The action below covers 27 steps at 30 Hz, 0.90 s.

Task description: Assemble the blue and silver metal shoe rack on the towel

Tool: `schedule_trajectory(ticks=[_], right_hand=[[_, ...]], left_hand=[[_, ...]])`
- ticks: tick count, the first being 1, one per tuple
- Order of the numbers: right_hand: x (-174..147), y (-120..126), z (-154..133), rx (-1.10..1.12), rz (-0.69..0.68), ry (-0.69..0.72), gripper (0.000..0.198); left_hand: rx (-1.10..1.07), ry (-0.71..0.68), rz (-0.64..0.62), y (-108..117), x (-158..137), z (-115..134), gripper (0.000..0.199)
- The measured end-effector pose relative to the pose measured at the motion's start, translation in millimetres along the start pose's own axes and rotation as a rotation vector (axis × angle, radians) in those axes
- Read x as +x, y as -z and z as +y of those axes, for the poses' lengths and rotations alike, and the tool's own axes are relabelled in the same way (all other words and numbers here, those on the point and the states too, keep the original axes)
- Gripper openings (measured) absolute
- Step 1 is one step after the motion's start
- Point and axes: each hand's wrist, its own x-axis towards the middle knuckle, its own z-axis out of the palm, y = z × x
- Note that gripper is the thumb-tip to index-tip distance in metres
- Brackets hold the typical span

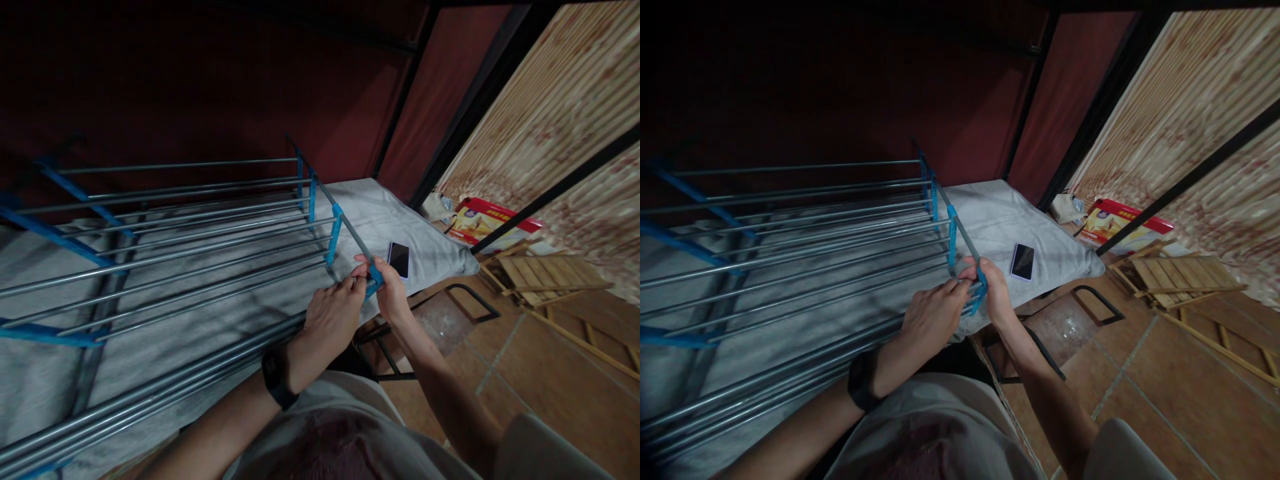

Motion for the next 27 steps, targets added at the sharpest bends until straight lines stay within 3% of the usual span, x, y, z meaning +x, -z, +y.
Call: schedule_trajectory(ticks=[7,27], right_hand=[[3.3,-0.7,2.7,-0.039,0.079,0.042,0.033],[37.6,-7.9,4.5,-0.112,0.124,0.138,0.035]], left_hand=[[-0.003,-0.029,0.047,-2.2,-1.2,2.0,0.037],[0.026,-0.050,0.124,-1.6,22.1,-7.7,0.034]])
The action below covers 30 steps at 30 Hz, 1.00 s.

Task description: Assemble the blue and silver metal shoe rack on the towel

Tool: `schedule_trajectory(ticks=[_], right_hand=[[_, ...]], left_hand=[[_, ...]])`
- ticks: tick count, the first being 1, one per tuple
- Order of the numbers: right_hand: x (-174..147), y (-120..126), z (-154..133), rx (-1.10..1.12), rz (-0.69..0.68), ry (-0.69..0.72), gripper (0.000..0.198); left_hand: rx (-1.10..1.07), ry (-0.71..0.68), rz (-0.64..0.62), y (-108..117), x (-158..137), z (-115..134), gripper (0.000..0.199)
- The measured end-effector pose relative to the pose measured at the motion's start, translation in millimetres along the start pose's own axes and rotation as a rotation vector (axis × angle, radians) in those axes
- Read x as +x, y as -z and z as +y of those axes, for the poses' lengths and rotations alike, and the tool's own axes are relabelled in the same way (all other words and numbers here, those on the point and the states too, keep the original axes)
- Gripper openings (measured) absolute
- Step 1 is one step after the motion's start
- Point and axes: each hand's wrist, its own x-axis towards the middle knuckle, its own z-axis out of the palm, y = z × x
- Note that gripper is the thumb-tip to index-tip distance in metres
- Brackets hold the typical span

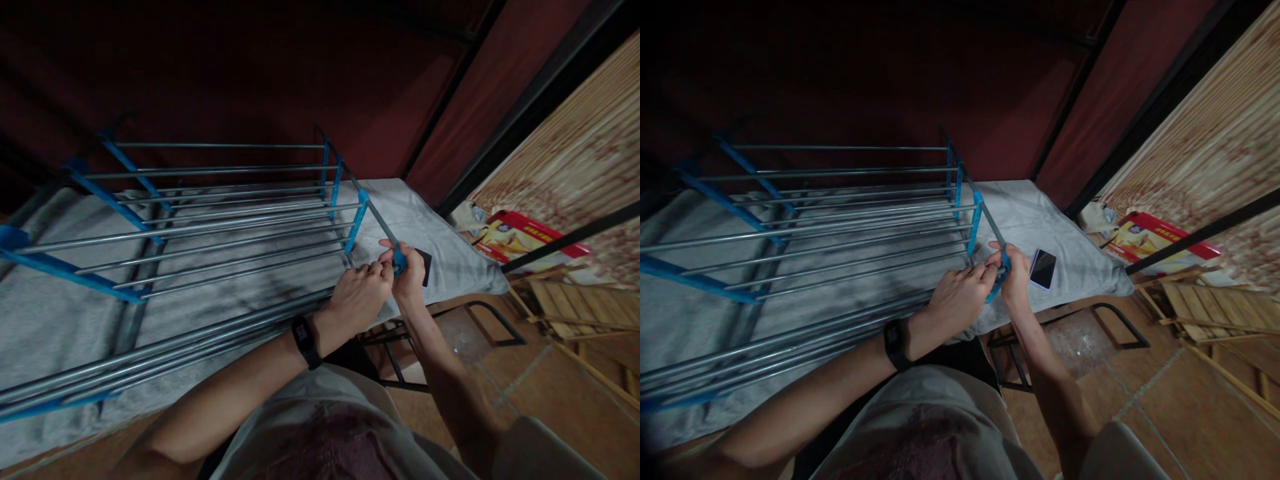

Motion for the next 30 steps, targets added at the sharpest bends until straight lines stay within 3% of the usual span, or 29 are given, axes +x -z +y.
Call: schedule_trajectory(ticks=[8,30], right_hand=[[-7.1,4.9,7.8,0.013,-0.008,-0.018,0.035],[-19.1,10.8,5.4,0.039,0.009,-0.095,0.036]], left_hand=[[0.001,-0.011,0.027,-12.1,-4.1,1.1,0.036],[-0.018,-0.012,0.102,-7.6,-17.5,7.9,0.030]])
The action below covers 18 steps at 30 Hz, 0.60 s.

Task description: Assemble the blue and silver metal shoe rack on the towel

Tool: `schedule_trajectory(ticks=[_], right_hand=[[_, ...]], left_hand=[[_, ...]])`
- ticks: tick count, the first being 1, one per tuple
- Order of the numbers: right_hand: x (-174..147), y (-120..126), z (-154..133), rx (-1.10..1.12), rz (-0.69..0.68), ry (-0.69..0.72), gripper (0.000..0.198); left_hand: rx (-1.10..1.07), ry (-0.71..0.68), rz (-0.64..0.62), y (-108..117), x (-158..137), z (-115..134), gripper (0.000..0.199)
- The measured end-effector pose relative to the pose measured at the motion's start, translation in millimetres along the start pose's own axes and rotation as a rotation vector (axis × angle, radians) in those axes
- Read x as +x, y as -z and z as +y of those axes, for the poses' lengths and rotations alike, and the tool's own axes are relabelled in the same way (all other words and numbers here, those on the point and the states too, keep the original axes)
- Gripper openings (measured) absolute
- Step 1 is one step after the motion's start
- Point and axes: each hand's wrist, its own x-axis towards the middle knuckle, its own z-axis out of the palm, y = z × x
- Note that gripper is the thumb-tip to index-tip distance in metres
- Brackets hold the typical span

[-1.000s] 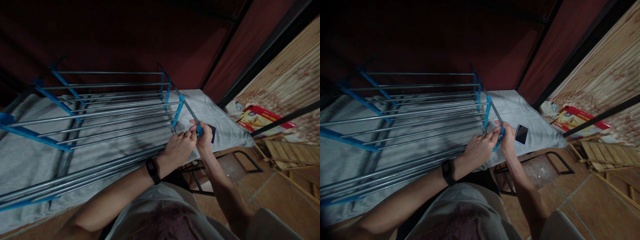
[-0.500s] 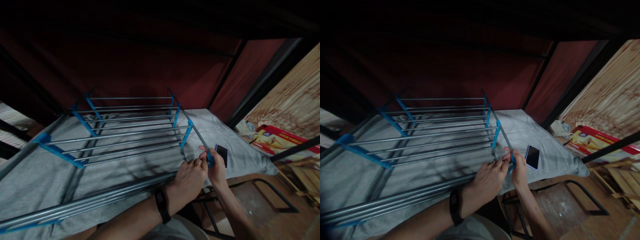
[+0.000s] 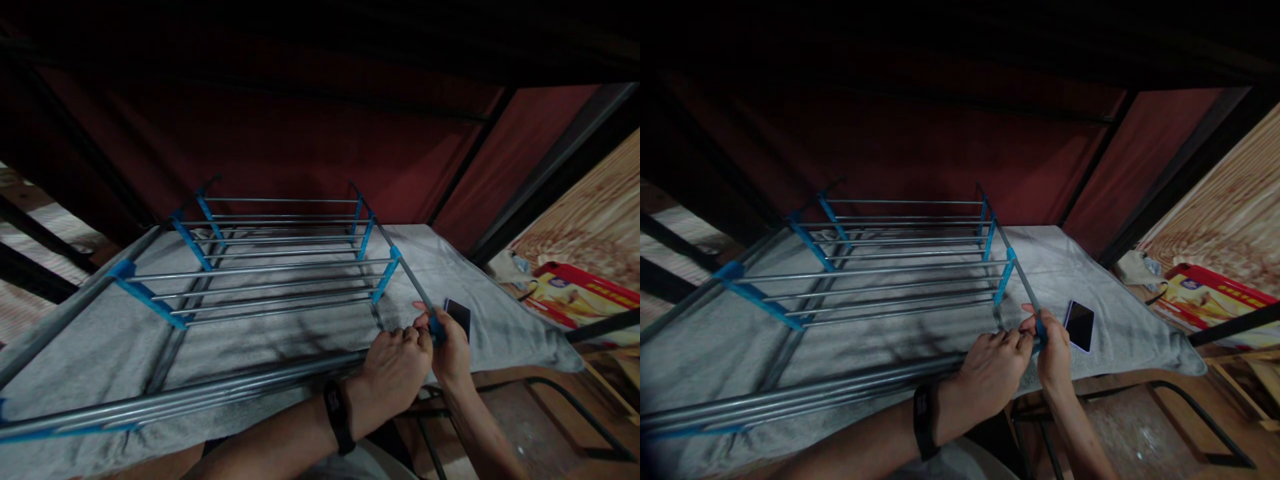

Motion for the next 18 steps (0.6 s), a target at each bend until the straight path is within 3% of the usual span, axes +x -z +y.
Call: schedule_trajectory(ticks=[12,18], right_hand=[[0.4,5.2,-8.6,0.139,-0.127,-0.164,0.043],[9.1,-1.6,-19.8,0.192,-0.139,-0.147,0.027]], left_hand=[[-0.021,0.017,-0.044,-1.3,5.1,-3.8,0.035],[-0.058,0.061,-0.103,2.7,12.6,-6.0,0.045]])
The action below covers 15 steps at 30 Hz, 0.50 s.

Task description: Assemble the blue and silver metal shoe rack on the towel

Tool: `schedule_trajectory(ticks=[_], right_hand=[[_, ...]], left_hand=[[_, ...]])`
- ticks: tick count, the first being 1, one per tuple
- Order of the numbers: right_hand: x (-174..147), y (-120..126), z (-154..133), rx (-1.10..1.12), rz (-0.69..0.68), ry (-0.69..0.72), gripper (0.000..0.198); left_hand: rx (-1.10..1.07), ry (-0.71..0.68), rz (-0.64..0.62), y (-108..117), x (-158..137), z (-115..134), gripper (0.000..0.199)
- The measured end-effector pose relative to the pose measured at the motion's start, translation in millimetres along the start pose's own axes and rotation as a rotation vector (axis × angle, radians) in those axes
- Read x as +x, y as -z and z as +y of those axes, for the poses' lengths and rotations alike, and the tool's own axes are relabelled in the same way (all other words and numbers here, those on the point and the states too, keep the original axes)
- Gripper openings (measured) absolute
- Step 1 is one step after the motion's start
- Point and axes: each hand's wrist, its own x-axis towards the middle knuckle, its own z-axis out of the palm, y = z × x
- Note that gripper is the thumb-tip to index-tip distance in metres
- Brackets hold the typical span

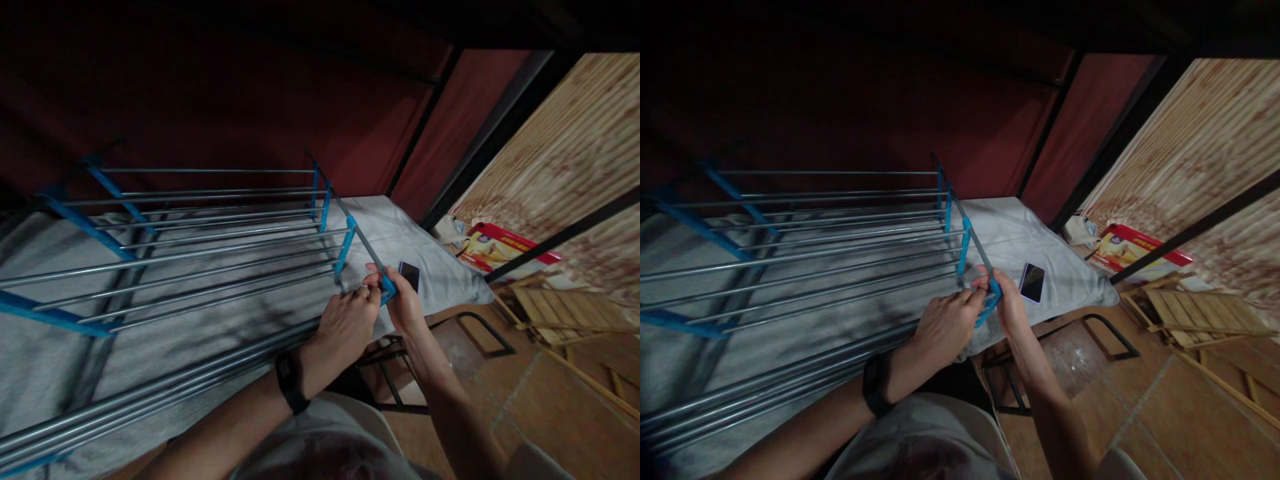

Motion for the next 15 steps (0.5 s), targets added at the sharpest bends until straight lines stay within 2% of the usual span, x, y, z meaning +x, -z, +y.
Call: schedule_trajectory(ticks=[6,15], right_hand=[[-3.6,-1.1,-1.2,0.068,-0.020,-0.091,0.035],[-4.5,-5.0,3.6,0.062,0.005,-0.054,0.036]], left_hand=[[-0.030,0.022,-0.027,-1.3,1.5,0.4,0.043],[-0.019,0.030,-0.054,0.1,2.3,1.9,0.040]])
